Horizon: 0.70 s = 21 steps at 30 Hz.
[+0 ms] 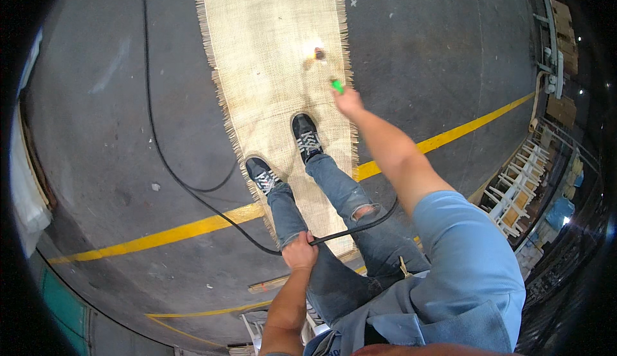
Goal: The person uses a handheld blowtorch to apply flame to a woven mat laid on the floor. The person moves the torch back and forth along the mat's surface and edges, then briefly touches the mat with a hand before continuing to apply flame.
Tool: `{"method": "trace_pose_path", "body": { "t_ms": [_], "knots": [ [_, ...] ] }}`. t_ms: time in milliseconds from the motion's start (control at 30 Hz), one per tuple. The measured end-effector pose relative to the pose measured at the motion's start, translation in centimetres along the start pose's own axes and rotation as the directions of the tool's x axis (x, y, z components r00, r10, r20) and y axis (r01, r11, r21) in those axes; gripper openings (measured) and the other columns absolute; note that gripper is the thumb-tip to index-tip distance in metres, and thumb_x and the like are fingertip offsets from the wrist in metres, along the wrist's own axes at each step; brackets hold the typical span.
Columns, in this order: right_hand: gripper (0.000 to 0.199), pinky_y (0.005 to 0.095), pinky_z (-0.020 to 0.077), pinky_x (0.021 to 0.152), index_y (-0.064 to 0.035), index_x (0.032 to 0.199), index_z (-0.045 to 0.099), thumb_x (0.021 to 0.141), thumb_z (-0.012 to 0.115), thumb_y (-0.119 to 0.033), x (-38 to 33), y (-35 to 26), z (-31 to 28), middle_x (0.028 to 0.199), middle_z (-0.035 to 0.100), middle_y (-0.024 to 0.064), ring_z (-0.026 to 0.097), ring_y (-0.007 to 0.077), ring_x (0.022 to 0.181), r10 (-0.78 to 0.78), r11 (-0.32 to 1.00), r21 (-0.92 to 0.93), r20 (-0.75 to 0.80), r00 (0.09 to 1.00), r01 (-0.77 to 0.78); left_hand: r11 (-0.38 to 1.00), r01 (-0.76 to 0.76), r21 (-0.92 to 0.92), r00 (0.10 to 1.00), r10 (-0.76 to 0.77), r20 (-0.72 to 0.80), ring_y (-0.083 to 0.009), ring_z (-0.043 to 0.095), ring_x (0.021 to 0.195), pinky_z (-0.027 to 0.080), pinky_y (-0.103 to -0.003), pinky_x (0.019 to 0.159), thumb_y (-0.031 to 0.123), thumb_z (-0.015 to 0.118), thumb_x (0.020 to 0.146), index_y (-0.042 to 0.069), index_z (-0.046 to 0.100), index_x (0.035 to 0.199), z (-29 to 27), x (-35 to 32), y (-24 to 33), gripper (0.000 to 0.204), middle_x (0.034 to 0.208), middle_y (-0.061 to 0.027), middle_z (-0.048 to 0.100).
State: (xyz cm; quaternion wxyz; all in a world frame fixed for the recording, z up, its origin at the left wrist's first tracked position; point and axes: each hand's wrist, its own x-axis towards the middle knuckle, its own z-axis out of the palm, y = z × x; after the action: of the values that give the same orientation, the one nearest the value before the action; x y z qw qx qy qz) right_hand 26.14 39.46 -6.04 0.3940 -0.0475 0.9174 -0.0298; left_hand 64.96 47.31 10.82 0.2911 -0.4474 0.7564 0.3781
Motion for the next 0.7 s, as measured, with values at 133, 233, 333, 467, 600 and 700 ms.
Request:
{"method": "trace_pose_path", "body": {
  "t_ms": [133,233,333,467,600,700],
  "knots": [
    [0.047,0.0494,0.0466,0.093,-0.0008,0.111,0.061,0.091,0.057,-0.044,2.3,4.8,-8.3,0.113,0.063,0.0265,0.06,0.0426,0.109,0.049,0.999,0.017,-0.207,0.977,-0.046,0.998,-0.055,0.008,0.995,0.055,-0.078,-0.0315,0.062,0.055,0.046,-0.046,0.051,0.026,0.061,0.086,0.013,0.056,0.075,-1.9,0.6,0.9,0.018,0.06,-0.0099,0.061],
    [0.048,0.0495,0.0459,0.093,0.0,0.112,0.06,0.092,0.056,-0.044,3.3,6.5,-14.4,0.115,0.062,0.0271,0.059,0.0431,0.111,0.156,0.987,0.089,-0.328,0.932,-0.134,0.993,-0.113,0.031,0.976,0.116,-0.181,-0.0314,0.061,0.055,0.046,-0.046,0.05,0.026,0.059,0.088,0.013,0.056,0.074,-4.4,0.7,1.9,0.019,0.06,-0.0105,0.06],
    [0.049,0.0489,0.0458,0.094,0.0,0.112,0.06,0.092,0.056,-0.045,3.8,7.8,-16.9,0.116,0.062,0.0273,0.058,0.043,0.112,0.189,0.98,0.118,-0.336,0.923,-0.158,0.992,-0.115,0.05,0.966,0.124,-0.226,-0.0326,0.061,0.055,0.046,-0.047,0.051,0.027,0.058,0.09,0.013,0.058,0.075,-7.1,0.6,2.1,0.02,0.061,-0.012,0.06],
    [0.048,0.0482,0.046,0.094,-0.0002,0.113,0.06,0.092,0.055,-0.044,3.9,5.4,-15.0,0.116,0.062,0.0265,0.058,0.0423,0.112,0.167,0.977,0.17,-0.253,0.953,-0.126,0.991,-0.125,0.045,0.953,0.132,-0.274,-0.0335,0.06,0.054,0.046,-0.048,0.05,0.027,0.057,0.09,0.013,0.058,0.075,-8.7,1.3,2.2,0.021,0.06,-0.0124,0.059],
    [0.047,0.0481,0.048,0.09,0.0005,0.11,0.062,0.091,0.057,-0.043,3.5,1.1,-9.9,0.109,0.065,0.0261,0.061,0.0417,0.105,0.006,0.997,0.079,-0.182,0.983,0.009,0.975,-0.21,0.068,0.942,0.22,-0.254,-0.0302,0.059,0.05,0.045,-0.046,0.046,0.026,0.059,0.089,0.014,0.057,0.075,-7.5,4.4,3.0,0.019,0.056,-0.0097,0.058],
    [0.05,0.0468,0.0476,0.09,0.0009,0.112,0.061,0.091,0.058,-0.044,0.3,-4.0,-2.8,0.11,0.064,0.0265,0.061,0.0415,0.104,-0.087,0.986,0.147,0.018,0.996,0.084,0.965,-0.244,0.092,0.946,0.258,-0.196,-0.0287,0.059,0.05,0.044,-0.045,0.045,0.026,0.06,0.088,0.014,0.056,0.074,-8.4,5.3,2.2,0.018,0.056,-0.0082,0.058]
  ]
}}
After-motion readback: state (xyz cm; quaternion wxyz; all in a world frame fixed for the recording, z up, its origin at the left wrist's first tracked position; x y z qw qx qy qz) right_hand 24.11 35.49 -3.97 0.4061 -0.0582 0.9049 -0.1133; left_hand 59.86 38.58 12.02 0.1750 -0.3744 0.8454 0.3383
